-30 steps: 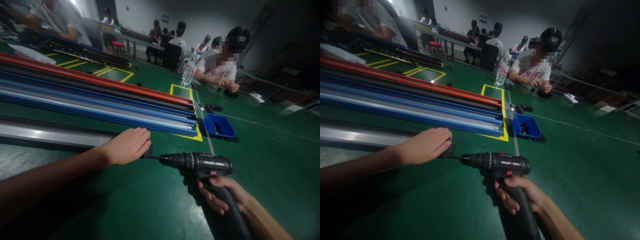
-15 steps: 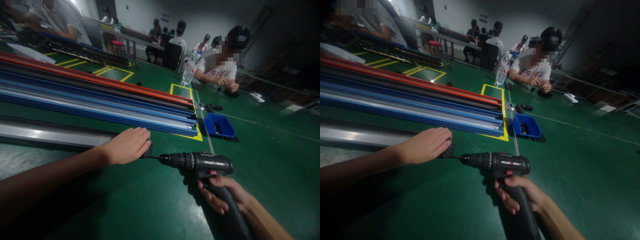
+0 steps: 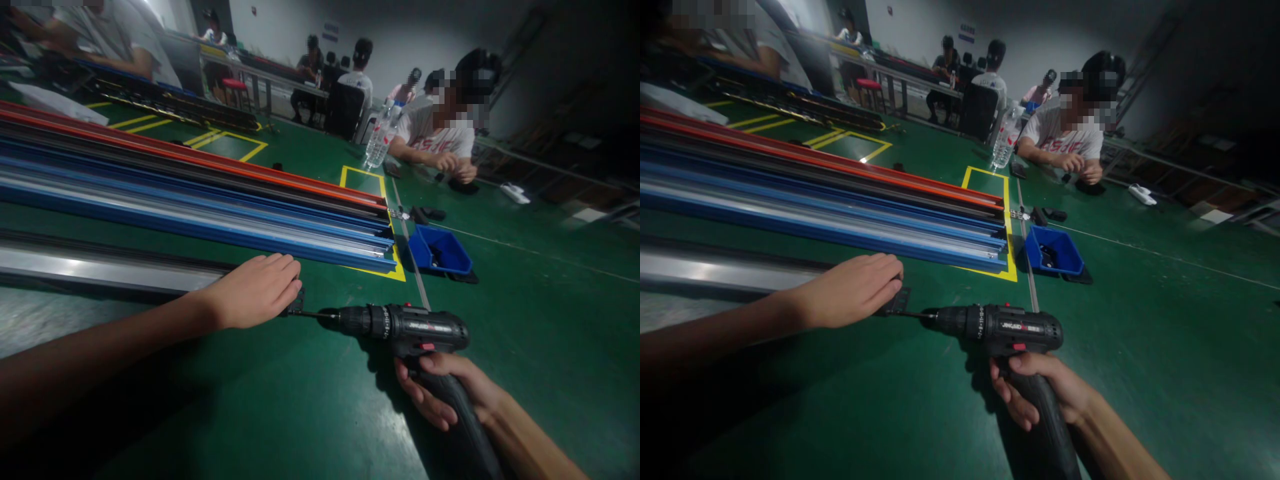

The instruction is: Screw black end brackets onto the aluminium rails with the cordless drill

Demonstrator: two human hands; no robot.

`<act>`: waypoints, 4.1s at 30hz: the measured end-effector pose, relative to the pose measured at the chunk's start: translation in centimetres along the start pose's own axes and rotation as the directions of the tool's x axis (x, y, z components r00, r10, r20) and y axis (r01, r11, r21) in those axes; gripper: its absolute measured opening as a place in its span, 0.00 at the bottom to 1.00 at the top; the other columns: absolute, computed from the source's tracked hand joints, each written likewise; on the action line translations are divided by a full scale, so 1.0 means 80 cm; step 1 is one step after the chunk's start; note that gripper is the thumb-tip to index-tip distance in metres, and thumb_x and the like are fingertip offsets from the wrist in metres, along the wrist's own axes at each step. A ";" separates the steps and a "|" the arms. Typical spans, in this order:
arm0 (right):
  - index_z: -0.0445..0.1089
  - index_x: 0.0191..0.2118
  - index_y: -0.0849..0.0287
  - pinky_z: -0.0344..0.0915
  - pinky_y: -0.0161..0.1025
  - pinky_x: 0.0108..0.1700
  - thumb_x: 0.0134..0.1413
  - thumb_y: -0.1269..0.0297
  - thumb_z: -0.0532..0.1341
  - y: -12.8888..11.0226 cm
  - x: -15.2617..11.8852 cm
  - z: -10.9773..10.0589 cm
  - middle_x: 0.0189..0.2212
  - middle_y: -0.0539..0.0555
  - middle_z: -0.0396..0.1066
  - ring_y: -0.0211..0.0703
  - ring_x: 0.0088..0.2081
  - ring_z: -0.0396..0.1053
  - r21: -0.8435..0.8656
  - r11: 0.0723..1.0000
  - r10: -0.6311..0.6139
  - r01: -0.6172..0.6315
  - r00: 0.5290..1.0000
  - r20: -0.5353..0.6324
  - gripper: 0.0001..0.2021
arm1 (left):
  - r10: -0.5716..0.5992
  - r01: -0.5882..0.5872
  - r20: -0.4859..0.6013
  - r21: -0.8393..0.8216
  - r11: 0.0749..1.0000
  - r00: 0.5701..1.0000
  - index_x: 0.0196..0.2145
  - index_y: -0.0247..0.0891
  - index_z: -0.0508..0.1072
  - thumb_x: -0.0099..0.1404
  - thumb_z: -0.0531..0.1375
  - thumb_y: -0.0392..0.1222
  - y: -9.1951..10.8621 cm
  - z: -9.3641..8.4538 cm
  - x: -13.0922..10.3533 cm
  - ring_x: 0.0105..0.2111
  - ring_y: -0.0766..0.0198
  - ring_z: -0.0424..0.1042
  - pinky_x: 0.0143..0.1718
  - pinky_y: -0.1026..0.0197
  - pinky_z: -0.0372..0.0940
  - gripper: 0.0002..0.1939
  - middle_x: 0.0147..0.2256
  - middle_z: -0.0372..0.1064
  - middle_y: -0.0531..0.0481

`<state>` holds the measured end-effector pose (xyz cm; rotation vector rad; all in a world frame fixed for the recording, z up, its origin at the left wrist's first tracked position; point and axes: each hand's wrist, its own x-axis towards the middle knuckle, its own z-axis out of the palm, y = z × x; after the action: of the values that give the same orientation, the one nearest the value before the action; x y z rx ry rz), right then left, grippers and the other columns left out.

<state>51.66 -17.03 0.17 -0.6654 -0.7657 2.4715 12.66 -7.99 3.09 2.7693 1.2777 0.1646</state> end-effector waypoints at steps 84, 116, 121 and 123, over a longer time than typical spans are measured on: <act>0.79 0.49 0.68 0.69 0.28 0.24 0.69 0.57 0.64 -0.002 0.000 -0.003 0.31 0.53 0.73 0.26 0.16 0.59 0.001 1.000 0.024 -0.024 0.999 -0.049 0.17 | 0.014 -0.014 -0.028 -0.014 1.000 1.000 0.42 0.37 0.73 0.81 0.45 0.47 -0.003 0.002 0.000 0.39 0.52 0.72 0.45 0.49 0.64 0.20 0.41 0.74 0.42; 0.80 0.50 0.69 0.72 0.29 0.26 0.71 0.57 0.63 -0.001 -0.002 -0.006 0.32 0.55 0.75 0.26 0.17 0.61 0.011 1.000 0.011 -0.010 0.999 -0.033 0.17 | -0.005 0.015 0.085 -0.127 0.992 0.996 0.44 0.37 0.72 0.83 0.44 0.50 -0.009 -0.010 0.004 0.42 0.53 0.70 0.47 0.51 0.62 0.21 0.42 0.72 0.44; 0.80 0.51 0.69 0.72 0.29 0.26 0.72 0.58 0.62 0.000 -0.001 -0.006 0.33 0.56 0.76 0.26 0.18 0.61 0.010 1.000 -0.002 0.002 1.000 -0.013 0.17 | -0.002 0.012 0.077 -0.128 0.992 0.997 0.44 0.37 0.72 0.83 0.44 0.50 -0.008 -0.008 0.003 0.42 0.52 0.70 0.48 0.49 0.63 0.21 0.42 0.72 0.43; 0.80 0.51 0.69 0.72 0.28 0.26 0.72 0.58 0.62 0.000 -0.001 -0.006 0.33 0.56 0.76 0.26 0.18 0.61 0.008 1.000 -0.002 0.002 1.000 -0.005 0.17 | -0.006 0.016 0.078 -0.118 0.993 0.997 0.44 0.36 0.72 0.82 0.44 0.50 -0.007 -0.008 0.004 0.42 0.51 0.70 0.48 0.48 0.63 0.21 0.42 0.72 0.43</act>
<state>51.96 -16.88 -0.13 -0.6671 -0.7538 2.4689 12.33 -7.37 3.66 2.6411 1.2226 0.1268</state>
